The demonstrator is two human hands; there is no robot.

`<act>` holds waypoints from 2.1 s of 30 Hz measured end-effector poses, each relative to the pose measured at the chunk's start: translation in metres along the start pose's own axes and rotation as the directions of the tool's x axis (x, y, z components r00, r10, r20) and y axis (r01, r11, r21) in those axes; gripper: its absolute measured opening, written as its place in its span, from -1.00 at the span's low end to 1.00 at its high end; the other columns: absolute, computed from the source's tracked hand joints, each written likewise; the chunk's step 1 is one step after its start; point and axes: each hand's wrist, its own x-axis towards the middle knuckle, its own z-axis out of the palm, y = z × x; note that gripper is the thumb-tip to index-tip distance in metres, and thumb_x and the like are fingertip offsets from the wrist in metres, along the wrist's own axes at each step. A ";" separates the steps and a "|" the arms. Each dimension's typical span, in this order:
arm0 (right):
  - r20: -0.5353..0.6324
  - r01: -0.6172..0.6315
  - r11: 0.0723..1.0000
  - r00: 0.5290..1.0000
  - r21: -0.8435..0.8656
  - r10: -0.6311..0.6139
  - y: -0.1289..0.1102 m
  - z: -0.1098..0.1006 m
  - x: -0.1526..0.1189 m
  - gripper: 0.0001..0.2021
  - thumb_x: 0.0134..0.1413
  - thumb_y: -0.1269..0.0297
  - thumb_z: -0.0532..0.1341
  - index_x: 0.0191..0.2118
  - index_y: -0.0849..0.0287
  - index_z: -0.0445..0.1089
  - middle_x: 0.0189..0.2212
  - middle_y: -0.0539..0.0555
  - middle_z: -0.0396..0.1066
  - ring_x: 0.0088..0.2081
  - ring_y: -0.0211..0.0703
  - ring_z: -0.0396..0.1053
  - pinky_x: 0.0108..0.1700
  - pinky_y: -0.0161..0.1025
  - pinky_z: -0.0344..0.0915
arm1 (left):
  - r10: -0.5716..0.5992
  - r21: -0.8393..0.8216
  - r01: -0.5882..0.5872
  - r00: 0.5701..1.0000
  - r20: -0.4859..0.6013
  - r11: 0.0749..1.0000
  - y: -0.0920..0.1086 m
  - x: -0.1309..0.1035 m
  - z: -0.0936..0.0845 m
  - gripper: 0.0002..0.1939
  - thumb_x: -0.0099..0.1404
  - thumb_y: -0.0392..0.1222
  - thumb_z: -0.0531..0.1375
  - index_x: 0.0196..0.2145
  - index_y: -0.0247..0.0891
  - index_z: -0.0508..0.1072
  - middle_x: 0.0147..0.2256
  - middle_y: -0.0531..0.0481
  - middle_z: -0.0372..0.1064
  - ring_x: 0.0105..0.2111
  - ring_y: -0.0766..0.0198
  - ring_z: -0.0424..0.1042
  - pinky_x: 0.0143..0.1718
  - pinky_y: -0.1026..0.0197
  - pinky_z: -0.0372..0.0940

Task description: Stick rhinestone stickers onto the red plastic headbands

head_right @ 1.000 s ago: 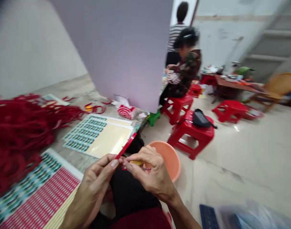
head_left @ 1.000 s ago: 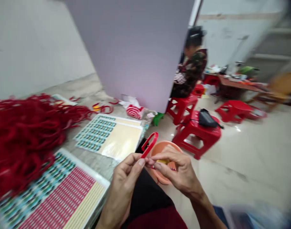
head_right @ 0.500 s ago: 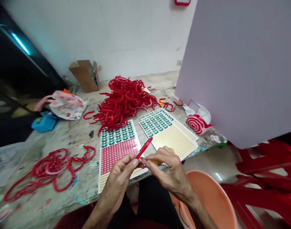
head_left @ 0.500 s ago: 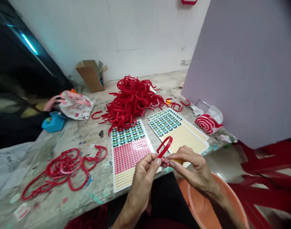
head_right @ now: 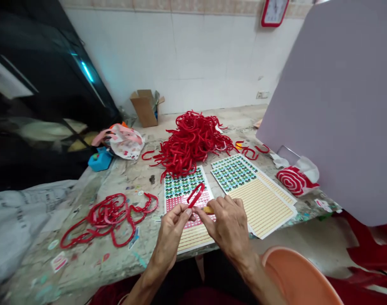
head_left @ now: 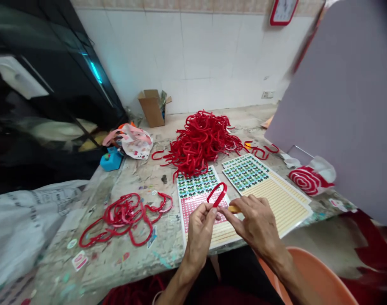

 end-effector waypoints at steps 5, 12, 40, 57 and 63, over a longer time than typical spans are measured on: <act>-0.097 0.016 0.999 0.995 0.028 -0.013 -0.006 0.021 0.005 -0.65 -0.02 -0.08 0.18 -0.38 0.13 0.41 -0.49 0.06 0.40 -0.37 -0.06 0.31 -0.26 -0.16 0.04 | 0.008 -0.066 -0.010 1.000 -0.020 0.998 -0.002 -0.003 -0.017 -0.83 0.22 -0.16 0.14 -0.39 -0.33 0.43 -0.44 -0.01 0.37 -0.41 0.32 0.30 -0.32 0.29 0.18; -0.165 0.109 0.963 0.984 0.246 -0.069 0.023 0.025 -0.001 -0.61 0.00 -0.03 0.18 -0.16 0.17 0.34 -0.29 0.14 0.42 -0.29 -0.05 0.33 -0.20 -0.15 0.16 | -0.039 -0.341 -0.003 0.992 -0.116 0.940 -0.011 0.000 -0.016 -0.82 0.19 -0.18 0.17 -0.39 -0.37 0.46 -0.42 -0.06 0.41 -0.43 0.36 0.31 -0.27 0.27 0.18; 0.263 -0.365 0.184 0.869 0.913 0.419 0.027 0.081 0.008 -0.79 -0.04 0.15 0.25 -0.38 0.17 0.29 -0.45 0.00 0.30 -0.40 -0.22 0.27 -0.33 -0.29 0.25 | -0.160 -0.493 0.064 0.975 -0.155 0.867 -0.037 0.034 0.026 -0.85 0.17 -0.17 0.21 -0.35 -0.34 0.43 -0.31 -0.10 0.47 -0.32 0.30 0.43 -0.15 0.21 0.23; 0.249 -0.251 0.253 0.968 0.934 0.041 0.036 0.054 0.032 -0.87 0.03 0.21 0.20 -0.40 0.15 0.30 -0.02 0.15 0.28 -0.11 -0.07 0.32 -0.19 -0.18 0.32 | -0.179 -0.355 0.121 0.975 -0.134 0.927 -0.033 0.022 0.026 -0.78 0.13 -0.13 0.23 -0.34 -0.36 0.53 -0.46 -0.05 0.41 -0.48 0.36 0.28 -0.32 0.28 0.17; 0.236 -0.228 0.337 0.972 0.914 0.017 0.041 0.056 0.033 -0.85 0.03 0.19 0.20 -0.41 0.16 0.33 0.06 0.17 0.23 -0.13 -0.10 0.35 -0.22 -0.20 0.33 | -0.159 -0.314 0.116 0.981 -0.114 0.942 -0.032 0.019 0.029 -0.80 0.14 -0.17 0.21 -0.34 -0.35 0.52 -0.50 -0.02 0.39 -0.50 0.36 0.26 -0.36 0.28 0.14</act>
